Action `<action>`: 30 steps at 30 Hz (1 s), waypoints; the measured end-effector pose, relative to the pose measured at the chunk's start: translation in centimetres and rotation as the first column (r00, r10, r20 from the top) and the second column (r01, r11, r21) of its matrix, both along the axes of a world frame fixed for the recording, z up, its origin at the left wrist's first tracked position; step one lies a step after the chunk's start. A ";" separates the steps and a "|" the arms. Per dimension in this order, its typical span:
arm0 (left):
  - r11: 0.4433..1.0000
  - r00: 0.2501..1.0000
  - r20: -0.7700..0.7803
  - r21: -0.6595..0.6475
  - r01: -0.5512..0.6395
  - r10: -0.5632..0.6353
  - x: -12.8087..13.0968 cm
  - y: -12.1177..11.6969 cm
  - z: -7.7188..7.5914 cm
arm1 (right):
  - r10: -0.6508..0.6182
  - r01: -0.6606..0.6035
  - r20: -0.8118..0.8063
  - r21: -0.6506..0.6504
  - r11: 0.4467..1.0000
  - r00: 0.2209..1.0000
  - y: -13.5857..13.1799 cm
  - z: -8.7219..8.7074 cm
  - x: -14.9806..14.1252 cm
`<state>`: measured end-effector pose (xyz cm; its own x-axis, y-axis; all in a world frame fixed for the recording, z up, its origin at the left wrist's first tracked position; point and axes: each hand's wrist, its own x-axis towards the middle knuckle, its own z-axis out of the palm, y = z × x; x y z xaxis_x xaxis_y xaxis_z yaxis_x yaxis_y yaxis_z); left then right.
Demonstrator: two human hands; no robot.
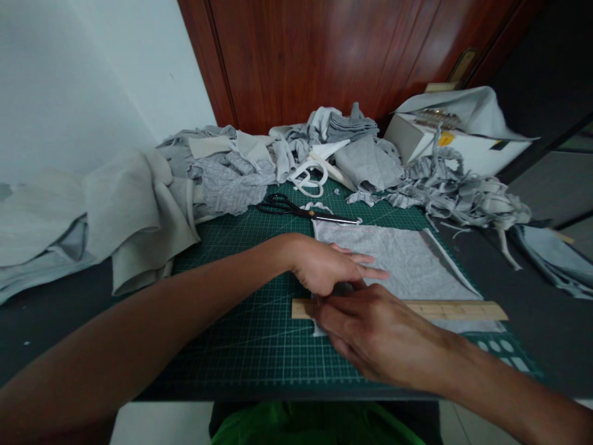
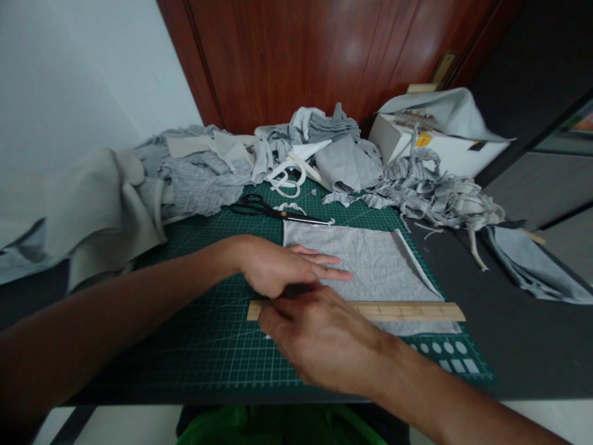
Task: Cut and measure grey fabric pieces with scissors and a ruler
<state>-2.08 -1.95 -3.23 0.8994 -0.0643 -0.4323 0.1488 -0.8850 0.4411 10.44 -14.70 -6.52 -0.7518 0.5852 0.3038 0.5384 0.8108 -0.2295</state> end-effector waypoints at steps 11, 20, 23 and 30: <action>0.999 0.998 0.050 -0.002 0.043 -0.042 -0.3 0.3 -0.2 | -0.011 0.017 0.048 -0.123 0.992 0.999 -0.6 0.3 1.5; 0.999 0.999 0.018 0.001 0.048 -0.048 -0.3 0.2 -0.1 | 0.003 -0.004 -0.005 -0.121 0.993 1.000 -0.5 0.1 1.3; 0.998 0.998 0.030 0.003 0.062 -0.062 -0.2 0.3 -0.2 | -0.018 0.020 0.009 -0.174 0.984 1.000 -0.8 0.4 2.0; 0.998 0.999 0.012 -0.037 0.054 -0.053 -0.3 0.5 -0.6 | -0.128 0.132 0.032 -0.293 0.947 0.991 -1.5 1.0 4.7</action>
<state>-2.37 -1.41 -3.78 0.8988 -0.1284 -0.4192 0.0968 -0.8745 0.4753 15.17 -16.25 -5.50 -0.6661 0.7398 0.0944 0.6388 0.6313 -0.4397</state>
